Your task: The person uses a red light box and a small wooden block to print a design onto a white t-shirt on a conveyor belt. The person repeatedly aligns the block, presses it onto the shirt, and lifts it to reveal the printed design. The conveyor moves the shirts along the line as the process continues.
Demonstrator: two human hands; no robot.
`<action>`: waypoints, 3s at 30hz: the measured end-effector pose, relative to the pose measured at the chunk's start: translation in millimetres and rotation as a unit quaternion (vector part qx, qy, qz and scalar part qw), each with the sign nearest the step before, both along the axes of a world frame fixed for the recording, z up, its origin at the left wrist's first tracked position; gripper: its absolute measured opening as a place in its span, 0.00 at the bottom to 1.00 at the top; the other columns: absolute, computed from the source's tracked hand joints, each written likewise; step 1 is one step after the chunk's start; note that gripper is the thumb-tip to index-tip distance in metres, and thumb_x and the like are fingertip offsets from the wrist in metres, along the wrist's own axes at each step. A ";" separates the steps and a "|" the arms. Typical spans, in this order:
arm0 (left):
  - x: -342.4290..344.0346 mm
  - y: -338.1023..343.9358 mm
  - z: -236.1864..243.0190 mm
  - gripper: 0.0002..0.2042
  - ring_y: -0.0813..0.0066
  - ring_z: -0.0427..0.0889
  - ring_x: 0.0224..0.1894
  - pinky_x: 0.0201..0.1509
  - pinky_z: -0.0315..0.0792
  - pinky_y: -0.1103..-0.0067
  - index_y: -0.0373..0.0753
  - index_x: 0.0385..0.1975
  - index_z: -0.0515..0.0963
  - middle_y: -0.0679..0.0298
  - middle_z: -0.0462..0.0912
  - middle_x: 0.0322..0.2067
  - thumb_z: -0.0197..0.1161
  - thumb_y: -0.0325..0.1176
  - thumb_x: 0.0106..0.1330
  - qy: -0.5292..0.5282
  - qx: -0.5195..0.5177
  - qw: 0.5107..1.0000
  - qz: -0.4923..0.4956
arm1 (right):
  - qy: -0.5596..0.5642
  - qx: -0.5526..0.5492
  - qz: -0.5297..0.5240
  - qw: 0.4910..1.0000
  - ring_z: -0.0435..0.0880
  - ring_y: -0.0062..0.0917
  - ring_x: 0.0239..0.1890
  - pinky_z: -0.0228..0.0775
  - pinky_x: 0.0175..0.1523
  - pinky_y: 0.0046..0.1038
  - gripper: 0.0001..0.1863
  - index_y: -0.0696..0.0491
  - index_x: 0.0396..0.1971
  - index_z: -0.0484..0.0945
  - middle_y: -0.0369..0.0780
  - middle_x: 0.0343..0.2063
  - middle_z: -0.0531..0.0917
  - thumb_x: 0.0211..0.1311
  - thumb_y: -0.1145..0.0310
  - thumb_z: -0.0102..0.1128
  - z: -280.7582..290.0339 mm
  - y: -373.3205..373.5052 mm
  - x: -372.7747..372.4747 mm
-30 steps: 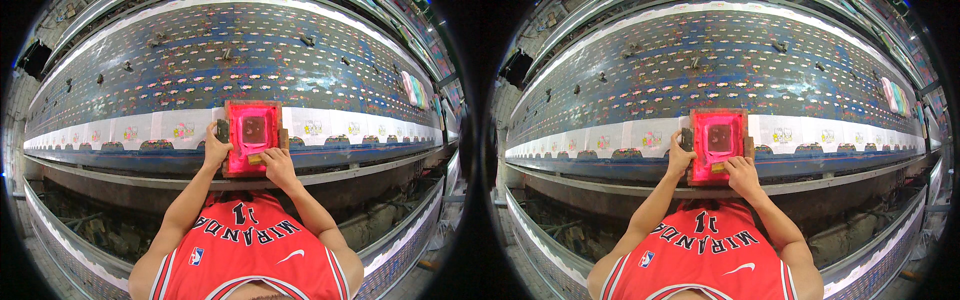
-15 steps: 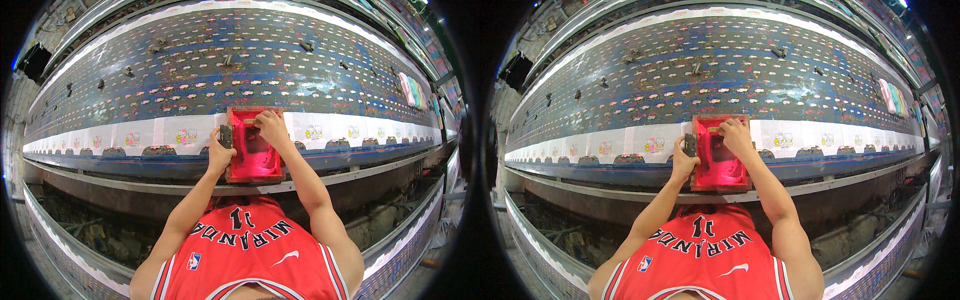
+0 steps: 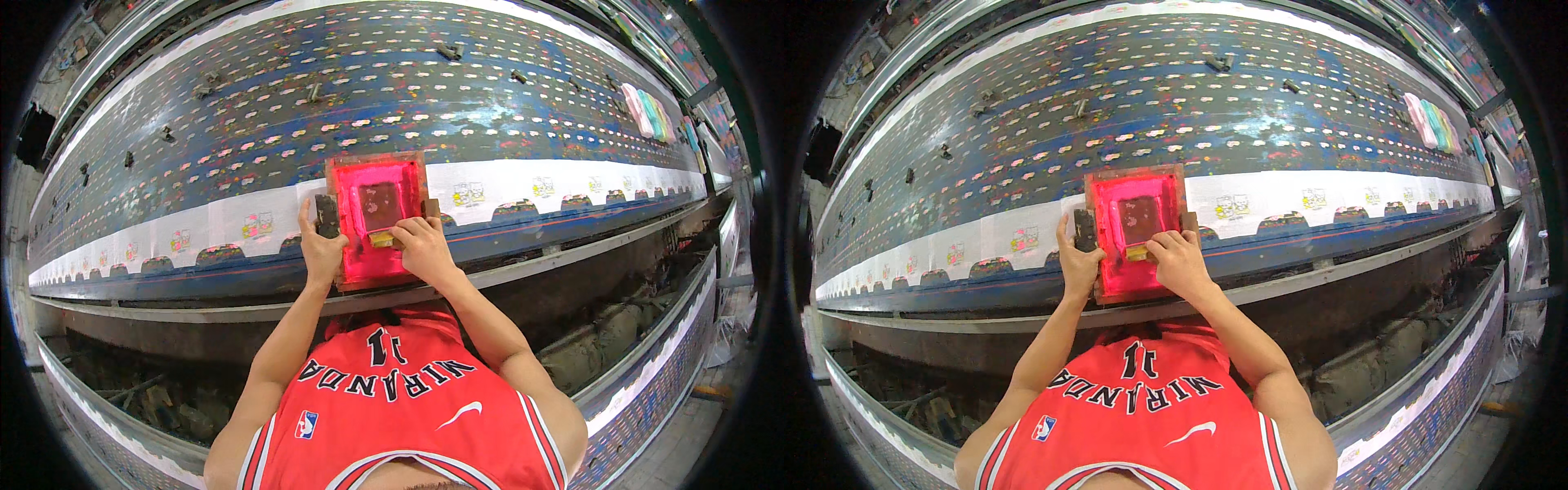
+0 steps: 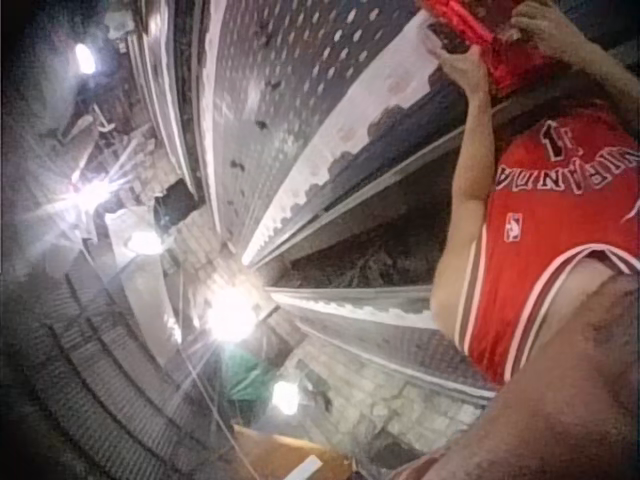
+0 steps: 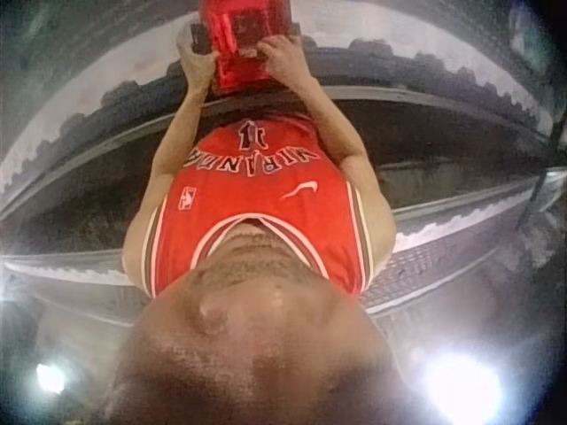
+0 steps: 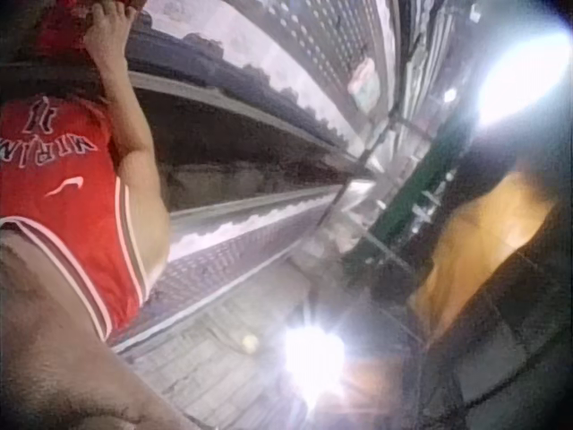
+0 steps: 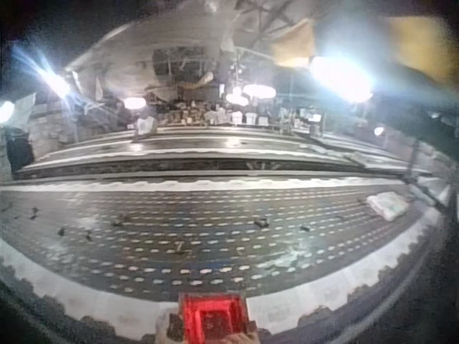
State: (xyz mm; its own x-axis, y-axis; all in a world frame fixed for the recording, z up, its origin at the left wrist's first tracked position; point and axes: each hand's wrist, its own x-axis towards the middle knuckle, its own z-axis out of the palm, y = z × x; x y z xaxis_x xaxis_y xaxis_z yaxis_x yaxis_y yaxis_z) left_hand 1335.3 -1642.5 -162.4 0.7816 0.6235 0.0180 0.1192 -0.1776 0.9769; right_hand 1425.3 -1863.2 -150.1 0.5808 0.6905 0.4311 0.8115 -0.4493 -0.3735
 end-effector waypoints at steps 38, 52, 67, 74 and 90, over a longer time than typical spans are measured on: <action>110.9 -183.2 -22.9 0.47 0.71 0.84 0.38 0.44 0.79 0.74 0.43 0.72 0.63 0.58 0.83 0.40 0.71 0.17 0.45 0.062 -0.061 0.996 -0.004 | 0.033 -0.028 0.038 0.998 0.84 0.32 0.48 0.69 0.56 0.38 0.16 0.51 0.43 0.85 0.37 0.43 0.86 0.51 0.74 0.69 10.8 -205.7 95.9; 112.5 -182.7 -18.8 0.49 0.76 0.81 0.34 0.36 0.78 0.77 0.47 0.74 0.60 0.62 0.81 0.39 0.68 0.13 0.46 0.052 -0.109 0.993 -0.010 | -0.044 -0.056 0.000 0.997 0.84 0.33 0.50 0.69 0.56 0.41 0.16 0.48 0.45 0.85 0.37 0.44 0.86 0.55 0.72 0.69 -16.0 -148.3 172.3; 112.1 -193.2 -22.2 0.47 0.68 0.85 0.40 0.48 0.79 0.73 0.41 0.75 0.59 0.56 0.85 0.41 0.68 0.17 0.49 0.032 -0.020 0.999 0.005 | -0.003 -0.039 0.019 0.999 0.83 0.32 0.49 0.67 0.54 0.41 0.14 0.50 0.42 0.83 0.36 0.43 0.84 0.53 0.73 0.64 -6.7 -188.2 104.2; 146.5 -253.1 -12.2 0.48 0.64 0.81 0.53 0.58 0.76 0.72 0.34 0.76 0.53 0.48 0.77 0.55 0.67 0.17 0.50 -0.012 -0.026 1.000 -0.004 | -0.002 -0.042 -0.006 0.999 0.83 0.31 0.49 0.67 0.54 0.40 0.13 0.50 0.42 0.84 0.35 0.42 0.84 0.54 0.73 0.66 20.0 -244.1 147.1; 232.7 -409.6 -29.4 0.44 0.67 0.88 0.41 0.48 0.80 0.72 0.38 0.72 0.61 0.54 0.87 0.43 0.70 0.17 0.49 0.052 -0.003 0.999 0.008 | 0.049 -0.064 -0.014 0.997 0.83 0.32 0.52 0.68 0.55 0.39 0.13 0.50 0.43 0.85 0.35 0.45 0.85 0.56 0.71 0.69 2.8 -406.0 222.0</action>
State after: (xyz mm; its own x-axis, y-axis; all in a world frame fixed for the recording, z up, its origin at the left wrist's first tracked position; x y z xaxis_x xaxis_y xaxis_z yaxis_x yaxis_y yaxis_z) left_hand 1568.0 -2052.1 -191.8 0.7696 0.6351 -0.0663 0.2225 -0.1693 0.9601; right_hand 1647.3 -2269.2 -147.3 0.6355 0.7192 0.2808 0.7606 -0.5207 -0.3877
